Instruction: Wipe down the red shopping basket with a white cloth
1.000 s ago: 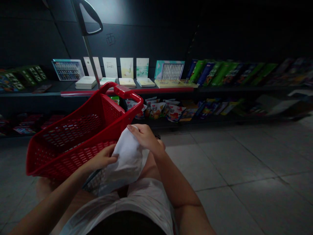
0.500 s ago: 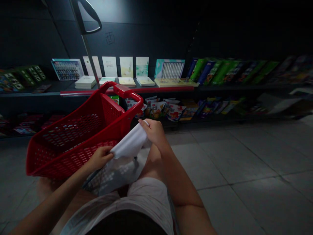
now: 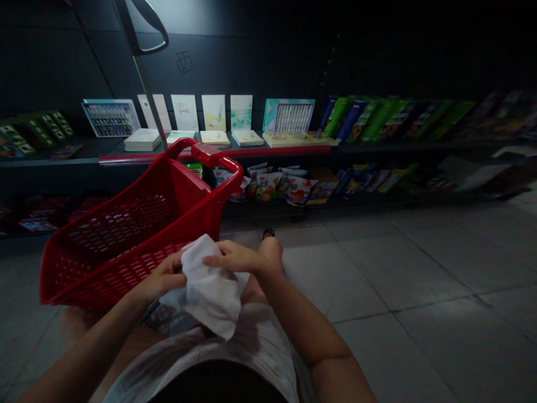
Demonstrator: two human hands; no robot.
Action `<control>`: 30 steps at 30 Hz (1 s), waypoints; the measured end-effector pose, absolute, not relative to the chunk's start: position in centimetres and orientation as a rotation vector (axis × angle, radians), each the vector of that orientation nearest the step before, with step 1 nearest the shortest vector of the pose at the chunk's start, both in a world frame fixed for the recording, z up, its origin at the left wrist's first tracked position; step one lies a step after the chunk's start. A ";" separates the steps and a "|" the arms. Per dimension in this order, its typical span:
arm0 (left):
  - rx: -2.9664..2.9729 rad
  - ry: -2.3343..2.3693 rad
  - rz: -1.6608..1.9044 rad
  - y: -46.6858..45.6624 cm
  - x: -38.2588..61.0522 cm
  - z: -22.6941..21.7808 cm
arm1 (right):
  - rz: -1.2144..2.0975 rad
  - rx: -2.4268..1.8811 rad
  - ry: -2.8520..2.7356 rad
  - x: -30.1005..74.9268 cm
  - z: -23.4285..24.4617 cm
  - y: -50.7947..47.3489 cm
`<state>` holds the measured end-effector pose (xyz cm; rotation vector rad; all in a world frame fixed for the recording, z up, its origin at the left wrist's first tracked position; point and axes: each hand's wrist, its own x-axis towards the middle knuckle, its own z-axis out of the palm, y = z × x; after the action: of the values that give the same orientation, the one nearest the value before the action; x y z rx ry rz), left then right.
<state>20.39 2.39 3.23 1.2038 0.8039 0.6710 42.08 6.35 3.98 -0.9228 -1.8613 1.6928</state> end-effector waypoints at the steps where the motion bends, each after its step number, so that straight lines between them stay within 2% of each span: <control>1: 1.243 0.804 0.671 2.6 20.4 3.4 | 1.683 -0.969 -1.849 41.5 3.7 6.1; 5: 1.514 0.943 0.721 3.8 19.8 3.5 | 1.356 -1.229 -1.792 41.2 3.2 5.9; 7: 1.642 1.103 0.810 4.2 19.4 3.1 | 1.021 -1.347 -1.808 41.8 3.5 6.0; 10: 1.768 1.422 1.139 3.9 19.6 2.4 | 0.393 -1.436 -1.764 42.7 3.9 5.7; 12: 1.805 1.455 1.251 3.0 20.3 2.0 | 0.245 -1.416 -1.707 42.7 3.8 5.2; 14: 1.760 1.259 1.181 1.9 21.6 1.8 | 0.438 -1.348 -1.645 42.0 3.5 4.6; 17: 1.523 0.998 1.073 0.7 23.6 1.6 | 1.139 -1.163 -1.415 39.9 2.6 3.9; 19: 1.369 0.998 1.064 0.4 24.7 1.5 | 1.541 -1.054 -1.192 38.4 1.9 3.7; 21: 1.284 1.050 1.096 0.4 25.2 1.6 | 1.718 -0.995 -1.051 37.2 1.2 3.7; 23: 1.250 1.087 1.147 0.5 25.3 1.6 | 1.721 -0.982 -1.069 36.6 0.6 3.9; 26: 1.254 1.113 1.230 0.8 24.7 1.9 | 1.558 -1.037 -1.277 36.7 0.1 4.2; 30: 1.313 1.166 1.304 1.5 23.1 2.5 | 1.047 -1.132 -1.391 38.2 1.4 4.3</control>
<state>23.10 1.48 2.50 1.3134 1.1661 1.3042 38.17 4.27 1.40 -1.1315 -1.3911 1.0471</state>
